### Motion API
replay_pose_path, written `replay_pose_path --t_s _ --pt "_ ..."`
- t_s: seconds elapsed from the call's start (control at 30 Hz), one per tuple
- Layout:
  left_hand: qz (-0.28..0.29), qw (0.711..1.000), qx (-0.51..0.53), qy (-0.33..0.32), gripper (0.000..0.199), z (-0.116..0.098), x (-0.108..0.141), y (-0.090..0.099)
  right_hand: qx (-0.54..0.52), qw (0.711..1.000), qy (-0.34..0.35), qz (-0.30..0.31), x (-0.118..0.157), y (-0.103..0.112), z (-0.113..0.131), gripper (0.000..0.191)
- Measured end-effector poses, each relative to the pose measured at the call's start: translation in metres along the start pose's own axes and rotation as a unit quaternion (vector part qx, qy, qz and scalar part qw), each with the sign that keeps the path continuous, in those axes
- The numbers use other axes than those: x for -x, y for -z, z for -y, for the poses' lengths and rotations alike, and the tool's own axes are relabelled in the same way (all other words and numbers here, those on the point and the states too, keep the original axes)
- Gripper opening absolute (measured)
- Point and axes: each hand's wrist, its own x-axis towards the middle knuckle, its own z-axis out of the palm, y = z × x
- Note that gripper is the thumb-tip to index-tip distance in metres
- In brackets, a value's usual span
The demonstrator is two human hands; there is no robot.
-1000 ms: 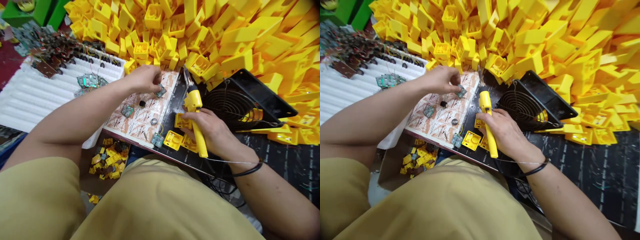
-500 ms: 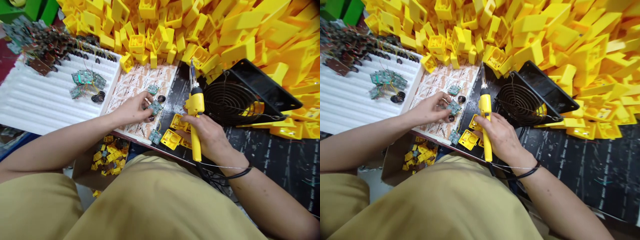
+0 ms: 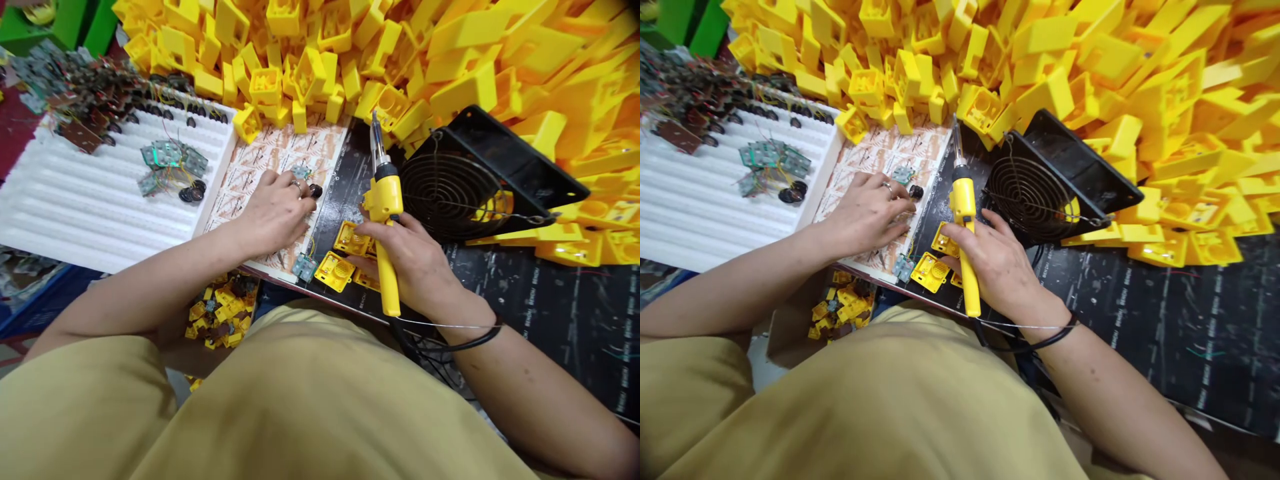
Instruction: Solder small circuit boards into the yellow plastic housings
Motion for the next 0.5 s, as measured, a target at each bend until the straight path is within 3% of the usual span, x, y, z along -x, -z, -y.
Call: replay_pose_path --t_s 0.13,0.3,0.4,0.5 --pt "0.006 0.999 0.019 0.026 0.029 0.001 -0.001 -0.003 -0.008 1.000 0.002 0.007 0.002 0.000 -0.002 0.033" --pt "0.043 0.996 0.032 0.069 0.025 0.000 -0.007 -0.004 -0.009 1.000 -0.003 -0.009 -0.006 -0.004 0.001 0.032" --pt "0.017 0.993 0.101 0.067 0.025 0.003 -0.005 -0.002 -0.020 0.998 -0.008 -0.050 -0.008 0.011 0.011 0.028" --pt "-0.010 0.980 0.196 0.041 0.019 0.002 -0.001 0.002 -0.023 0.996 -0.035 -0.073 0.001 0.043 0.023 0.024"
